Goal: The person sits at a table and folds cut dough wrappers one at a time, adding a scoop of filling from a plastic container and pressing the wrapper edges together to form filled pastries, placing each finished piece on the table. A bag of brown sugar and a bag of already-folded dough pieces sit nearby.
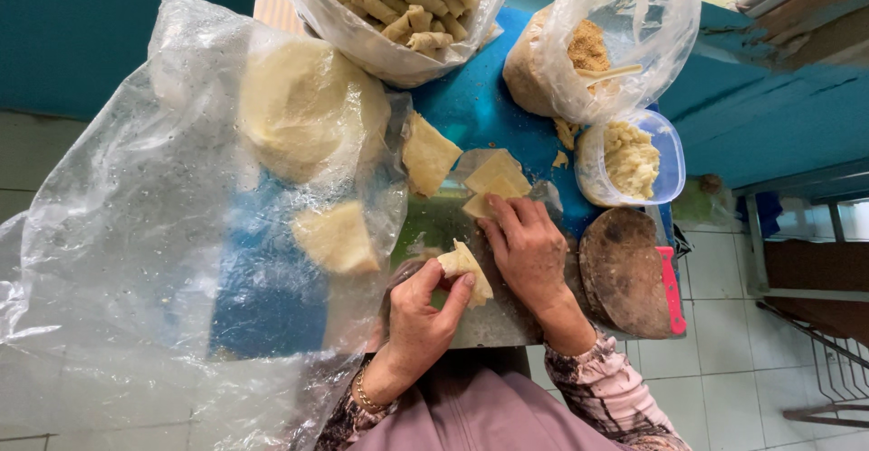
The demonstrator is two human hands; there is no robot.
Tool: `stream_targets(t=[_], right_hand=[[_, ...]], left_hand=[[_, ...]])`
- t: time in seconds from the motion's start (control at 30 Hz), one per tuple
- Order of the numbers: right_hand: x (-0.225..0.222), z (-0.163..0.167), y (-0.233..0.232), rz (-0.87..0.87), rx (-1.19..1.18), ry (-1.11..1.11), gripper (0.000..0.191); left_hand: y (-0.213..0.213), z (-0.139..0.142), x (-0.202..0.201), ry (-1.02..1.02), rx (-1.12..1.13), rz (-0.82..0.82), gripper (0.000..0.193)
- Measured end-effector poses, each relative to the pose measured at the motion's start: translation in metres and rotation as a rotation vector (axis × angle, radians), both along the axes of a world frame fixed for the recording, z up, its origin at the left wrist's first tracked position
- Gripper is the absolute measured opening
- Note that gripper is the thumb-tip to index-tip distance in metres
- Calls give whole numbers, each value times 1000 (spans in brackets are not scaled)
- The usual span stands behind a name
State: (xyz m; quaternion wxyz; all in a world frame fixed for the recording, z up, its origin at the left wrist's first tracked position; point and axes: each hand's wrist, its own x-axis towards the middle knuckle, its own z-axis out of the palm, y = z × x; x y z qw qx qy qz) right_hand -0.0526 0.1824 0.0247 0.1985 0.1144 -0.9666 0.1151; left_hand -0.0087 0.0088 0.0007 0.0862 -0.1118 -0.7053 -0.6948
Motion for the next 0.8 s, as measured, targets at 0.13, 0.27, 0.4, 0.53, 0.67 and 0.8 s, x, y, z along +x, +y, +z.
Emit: stream_targets(t=[0.13, 0.27, 0.4, 0.53, 0.67, 0.8], right_hand=[[4, 1, 4, 25, -66, 14, 28], [3, 1, 16, -69, -295, -67, 20], [1, 2, 28, -187, -202, -13, 18], [0, -1, 32, -152, -59, 33, 21], [0, -6, 33, -172, -64, -7, 17], [0, -7, 35, -188, -78, -35, 16]], left_hand=[[1, 0, 0, -21, 11, -3, 10], [1, -1, 0, -23, -6, -6, 11], [1, -2, -1, -27, -10, -4, 11], [2, -2, -1, -35, -7, -5, 11], [2, -2, -2, -33, 6, -12, 11], [1, -1, -2, -11, -18, -9, 11]])
